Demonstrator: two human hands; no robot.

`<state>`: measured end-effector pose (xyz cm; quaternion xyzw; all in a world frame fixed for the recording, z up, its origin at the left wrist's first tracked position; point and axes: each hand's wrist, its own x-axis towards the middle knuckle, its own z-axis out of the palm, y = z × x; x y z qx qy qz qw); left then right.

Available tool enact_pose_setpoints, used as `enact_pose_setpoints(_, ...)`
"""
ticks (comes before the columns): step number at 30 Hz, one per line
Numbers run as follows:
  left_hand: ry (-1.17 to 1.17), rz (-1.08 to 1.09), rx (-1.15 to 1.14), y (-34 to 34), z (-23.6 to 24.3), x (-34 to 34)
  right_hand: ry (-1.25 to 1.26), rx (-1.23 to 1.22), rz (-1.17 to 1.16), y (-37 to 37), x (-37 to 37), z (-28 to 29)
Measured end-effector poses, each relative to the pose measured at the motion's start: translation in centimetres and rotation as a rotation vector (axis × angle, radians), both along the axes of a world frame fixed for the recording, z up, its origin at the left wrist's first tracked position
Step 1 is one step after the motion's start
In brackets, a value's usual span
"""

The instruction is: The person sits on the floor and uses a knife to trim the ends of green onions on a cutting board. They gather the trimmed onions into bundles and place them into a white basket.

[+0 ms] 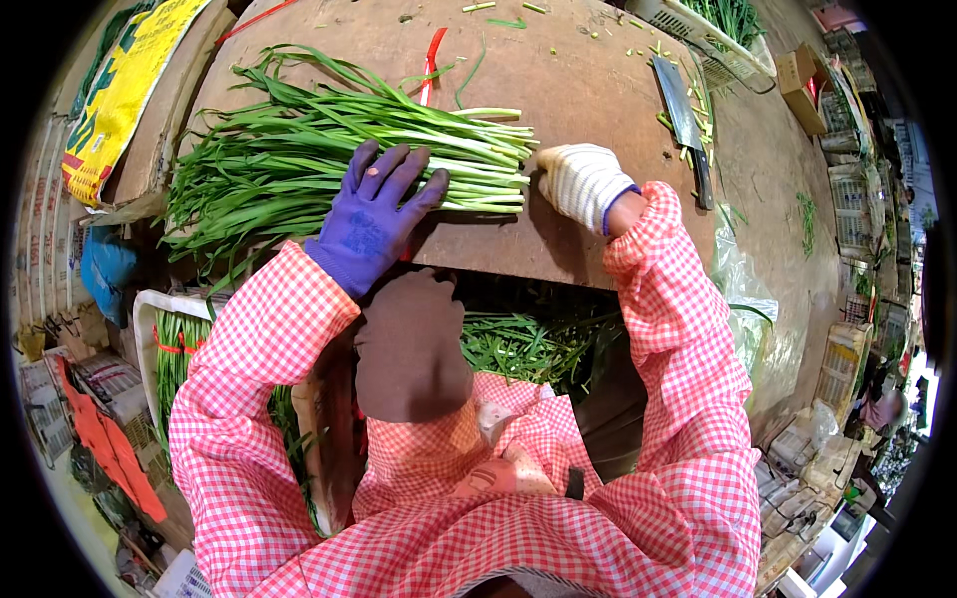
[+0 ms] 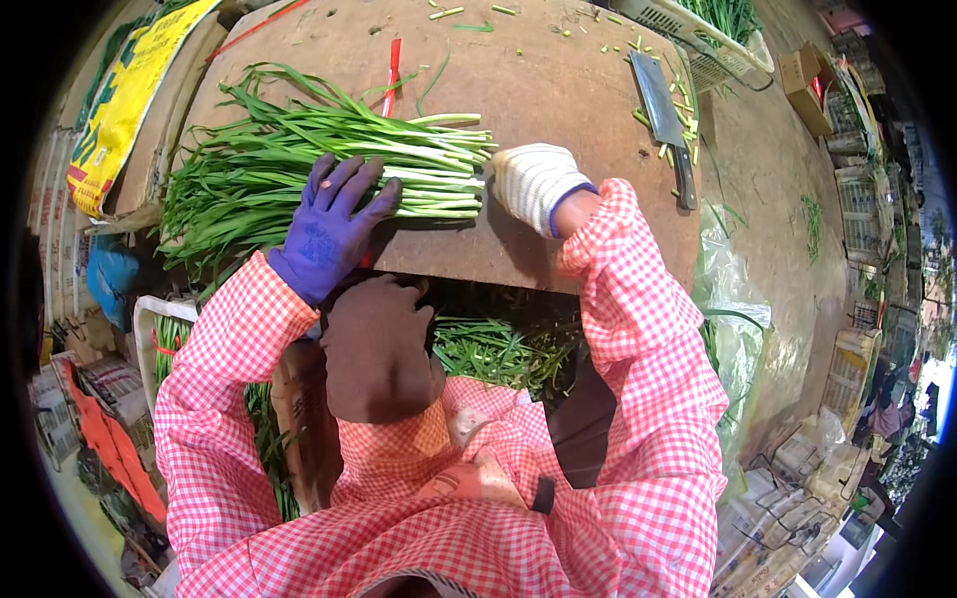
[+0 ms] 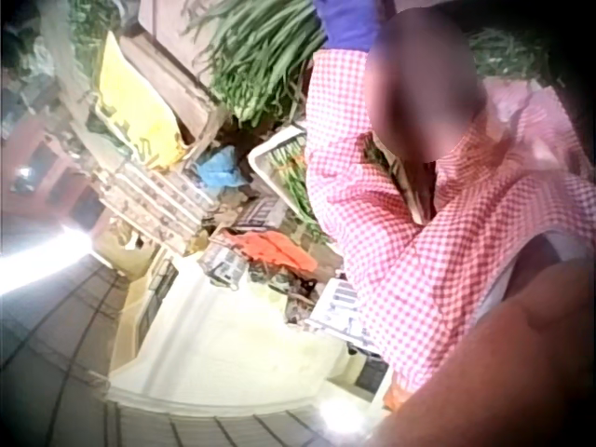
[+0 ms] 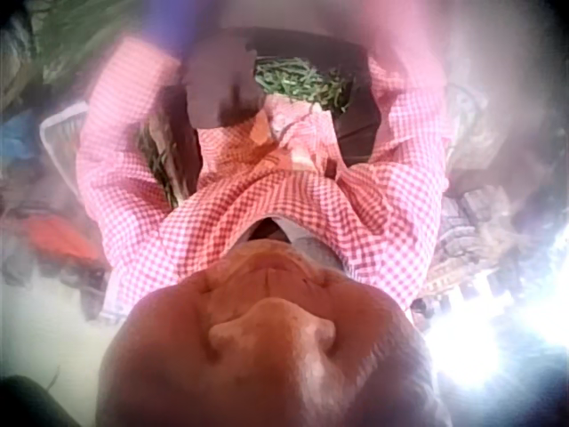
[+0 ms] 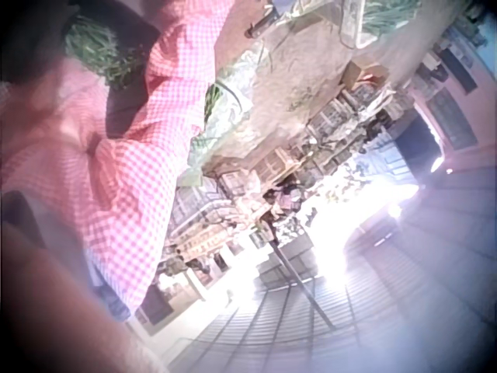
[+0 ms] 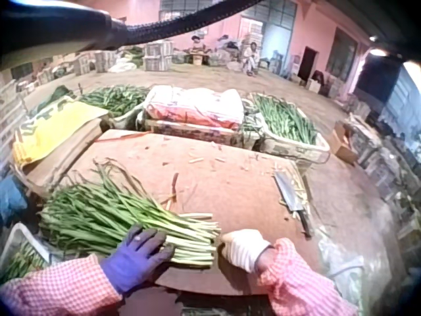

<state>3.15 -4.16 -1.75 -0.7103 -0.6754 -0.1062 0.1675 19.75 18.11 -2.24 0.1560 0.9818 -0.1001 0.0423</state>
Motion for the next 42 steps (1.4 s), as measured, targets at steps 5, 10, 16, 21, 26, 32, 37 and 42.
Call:
enact_pose_setpoints(5, 0.024, -0.027, 0.006, -0.1, -0.1, -0.6, -0.034, -0.242, -0.001, -2.2, 0.9, 0.9)
enact_pose_setpoints(10, 0.007, -0.024, 0.068, 0.3, -0.2, -0.9, 0.049, -0.209, -0.076, -2.8, 1.1, 0.1)
enact_pose_setpoints(16, -0.008, -0.043, 0.033, -0.4, -0.8, -1.1, 0.336, -0.209, -0.139, -3.0, 1.2, 2.0)
enact_pose_setpoints(21, -0.018, -0.080, 0.034, -0.1, -1.3, -1.3, 0.324, -0.107, -0.012, -2.5, 0.0, -0.5)
enact_pose_setpoints(26, -0.059, -0.078, 0.045, -0.5, -1.9, -1.7, 0.379, -0.299, -0.333, -2.1, 1.9, 1.4)
enact_pose_setpoints(32, -0.089, -0.089, -0.009, 0.4, -1.4, -2.3, 0.115, -0.450, -0.280, -4.2, 4.7, 3.4)
enact_pose_setpoints(37, -0.071, -0.057, -0.010, 1.3, -2.1, -3.5, -0.010, -0.334, 0.008, -8.4, 1.4, 0.8)
enact_pose_setpoints(42, -0.111, -0.042, -0.005, 1.2, -1.7, -2.9, 0.142, -0.230, 0.259, -12.1, -2.9, -0.2)
